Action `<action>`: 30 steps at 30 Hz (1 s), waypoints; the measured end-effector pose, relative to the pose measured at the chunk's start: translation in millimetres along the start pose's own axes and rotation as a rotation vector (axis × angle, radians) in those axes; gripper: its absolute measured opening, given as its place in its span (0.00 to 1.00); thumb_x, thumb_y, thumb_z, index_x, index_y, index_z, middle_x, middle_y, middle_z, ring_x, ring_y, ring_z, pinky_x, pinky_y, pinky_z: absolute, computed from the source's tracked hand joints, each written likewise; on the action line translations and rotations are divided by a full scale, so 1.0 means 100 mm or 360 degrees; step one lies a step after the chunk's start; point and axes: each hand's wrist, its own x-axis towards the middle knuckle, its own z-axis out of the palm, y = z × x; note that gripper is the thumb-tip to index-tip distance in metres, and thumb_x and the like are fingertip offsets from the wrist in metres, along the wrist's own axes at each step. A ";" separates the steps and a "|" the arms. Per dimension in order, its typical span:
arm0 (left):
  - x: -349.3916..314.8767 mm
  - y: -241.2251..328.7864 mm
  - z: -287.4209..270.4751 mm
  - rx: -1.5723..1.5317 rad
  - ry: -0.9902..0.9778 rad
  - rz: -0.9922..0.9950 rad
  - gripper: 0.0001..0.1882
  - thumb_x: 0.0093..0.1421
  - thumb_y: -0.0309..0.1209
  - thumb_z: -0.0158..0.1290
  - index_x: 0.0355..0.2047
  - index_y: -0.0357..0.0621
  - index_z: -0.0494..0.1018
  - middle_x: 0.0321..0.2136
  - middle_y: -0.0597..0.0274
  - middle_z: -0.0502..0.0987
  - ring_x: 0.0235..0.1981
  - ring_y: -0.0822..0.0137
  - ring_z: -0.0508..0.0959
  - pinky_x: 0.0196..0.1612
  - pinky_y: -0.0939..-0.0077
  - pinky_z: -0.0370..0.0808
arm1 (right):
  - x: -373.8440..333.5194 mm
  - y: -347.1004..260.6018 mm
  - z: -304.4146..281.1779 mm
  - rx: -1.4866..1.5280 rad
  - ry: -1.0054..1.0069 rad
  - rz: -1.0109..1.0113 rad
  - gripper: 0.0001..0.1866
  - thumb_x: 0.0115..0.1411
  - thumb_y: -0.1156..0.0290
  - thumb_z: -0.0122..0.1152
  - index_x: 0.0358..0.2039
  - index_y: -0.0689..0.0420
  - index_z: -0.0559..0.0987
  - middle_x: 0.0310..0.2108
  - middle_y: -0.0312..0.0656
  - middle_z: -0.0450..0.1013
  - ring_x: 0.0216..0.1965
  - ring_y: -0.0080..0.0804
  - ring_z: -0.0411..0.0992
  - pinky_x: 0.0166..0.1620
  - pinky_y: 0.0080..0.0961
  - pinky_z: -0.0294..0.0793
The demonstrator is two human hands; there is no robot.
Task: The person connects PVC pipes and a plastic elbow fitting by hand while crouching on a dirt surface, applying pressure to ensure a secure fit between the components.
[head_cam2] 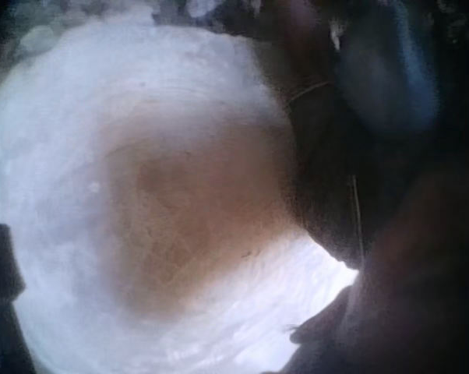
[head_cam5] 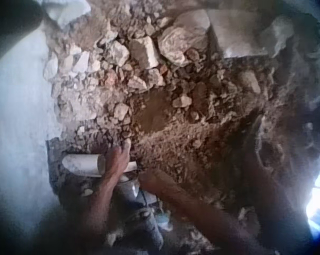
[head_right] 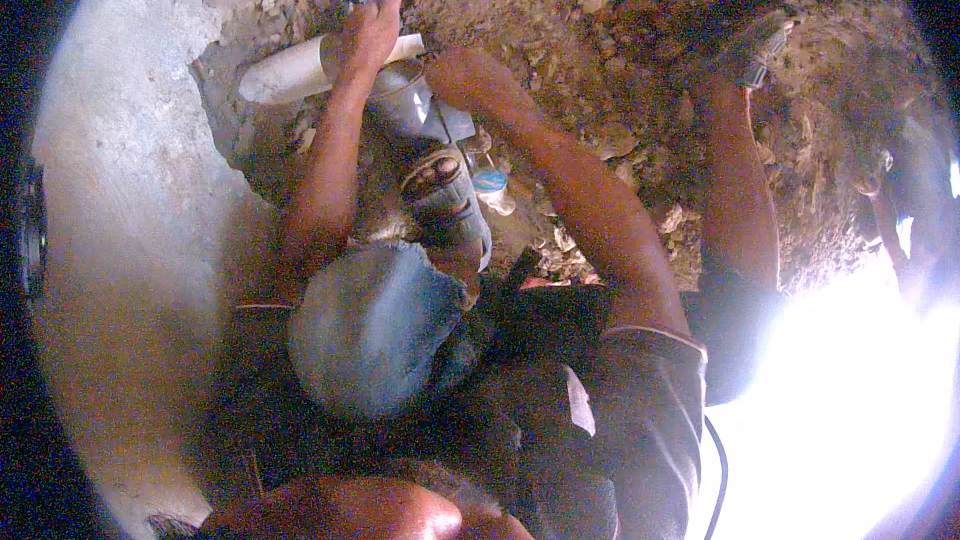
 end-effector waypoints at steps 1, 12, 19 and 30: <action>0.00 0.05 -0.02 0.0027 -0.0062 0.0019 0.41 0.60 0.58 0.28 0.32 0.28 0.75 0.33 0.31 0.73 0.39 0.36 0.73 0.47 0.52 0.66 | -0.16 -0.11 -0.16 -0.0090 0.0209 -0.0038 0.08 0.49 0.70 0.50 0.28 0.58 0.75 0.22 0.45 0.71 0.27 0.43 0.72 0.30 0.38 0.73; -0.11 0.02 0.00 0.0080 -0.0076 -0.0011 0.41 0.59 0.59 0.29 0.29 0.27 0.75 0.32 0.29 0.73 0.39 0.36 0.73 0.46 0.51 0.68 | -0.21 0.07 0.03 -0.0439 0.0400 -0.0326 0.09 0.49 0.70 0.50 0.30 0.59 0.74 0.21 0.46 0.72 0.26 0.43 0.73 0.28 0.37 0.74; -0.05 0.09 -0.03 0.0080 -0.0056 0.0033 0.41 0.60 0.59 0.29 0.30 0.27 0.75 0.32 0.30 0.73 0.39 0.36 0.73 0.45 0.51 0.68 | -0.06 -0.11 -0.21 -0.0246 0.0053 -0.0039 0.06 0.49 0.69 0.50 0.22 0.54 0.76 0.23 0.44 0.73 0.27 0.36 0.73 0.28 0.32 0.72; -0.09 0.22 0.00 0.0109 -0.0013 0.0053 0.41 0.59 0.59 0.28 0.30 0.27 0.74 0.31 0.29 0.72 0.38 0.37 0.74 0.45 0.51 0.67 | -0.23 -0.03 -0.14 -0.0184 0.0112 -0.0151 0.09 0.52 0.71 0.49 0.27 0.60 0.77 0.27 0.50 0.73 0.29 0.47 0.74 0.32 0.41 0.75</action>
